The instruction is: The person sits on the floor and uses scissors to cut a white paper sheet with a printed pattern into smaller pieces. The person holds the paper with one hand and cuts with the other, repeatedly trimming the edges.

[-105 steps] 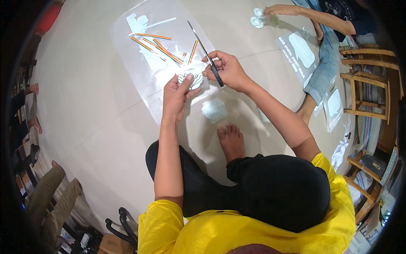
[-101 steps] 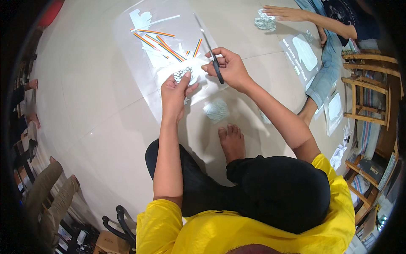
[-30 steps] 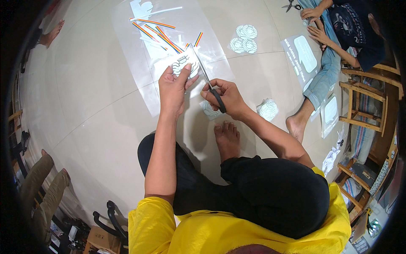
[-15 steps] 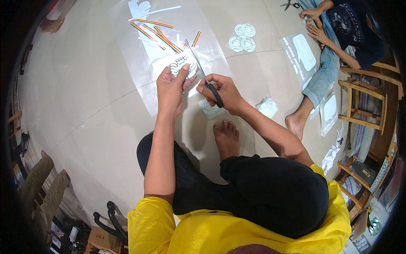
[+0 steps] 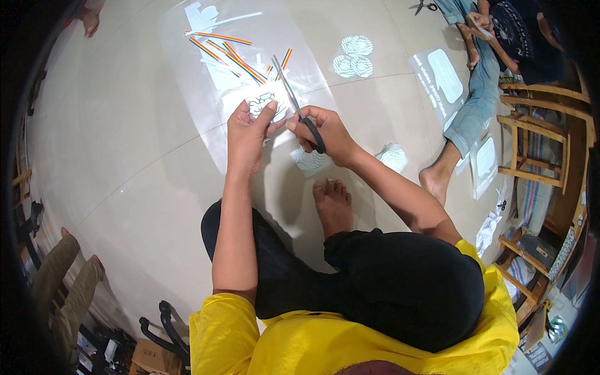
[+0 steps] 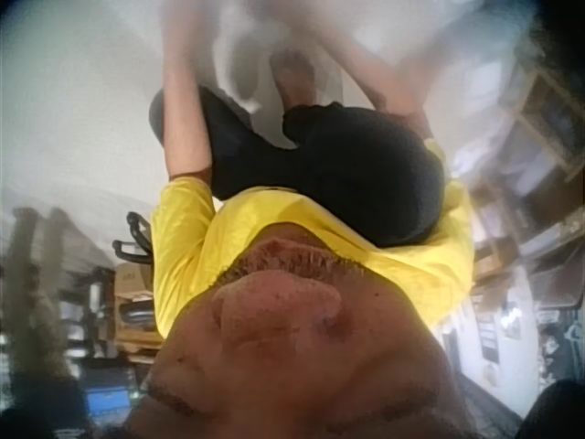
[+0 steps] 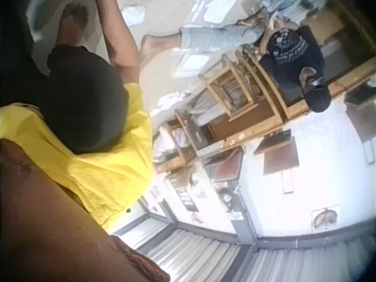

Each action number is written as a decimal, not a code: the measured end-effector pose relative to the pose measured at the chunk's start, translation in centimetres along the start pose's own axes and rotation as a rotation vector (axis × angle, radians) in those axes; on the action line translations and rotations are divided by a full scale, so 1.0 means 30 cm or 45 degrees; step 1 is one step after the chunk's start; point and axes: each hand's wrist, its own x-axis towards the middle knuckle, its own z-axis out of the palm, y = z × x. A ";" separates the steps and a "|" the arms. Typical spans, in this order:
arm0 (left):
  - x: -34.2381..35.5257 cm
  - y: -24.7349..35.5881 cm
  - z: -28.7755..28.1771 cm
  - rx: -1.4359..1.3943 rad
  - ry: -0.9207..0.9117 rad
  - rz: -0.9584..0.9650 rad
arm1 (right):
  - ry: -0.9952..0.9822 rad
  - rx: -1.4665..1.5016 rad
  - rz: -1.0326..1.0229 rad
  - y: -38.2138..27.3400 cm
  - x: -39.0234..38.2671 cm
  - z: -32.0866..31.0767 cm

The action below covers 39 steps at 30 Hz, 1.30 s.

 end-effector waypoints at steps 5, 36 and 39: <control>-0.001 -0.009 -0.034 0.300 -0.144 -0.136 | 0.186 0.063 -0.268 0.003 0.037 -0.031; -0.009 -0.012 0.015 0.041 0.034 0.046 | 0.112 0.010 -0.038 0.143 -0.146 -0.018; -0.009 -0.016 0.011 0.004 0.022 0.065 | 0.055 -0.016 -0.047 0.165 -0.168 -0.013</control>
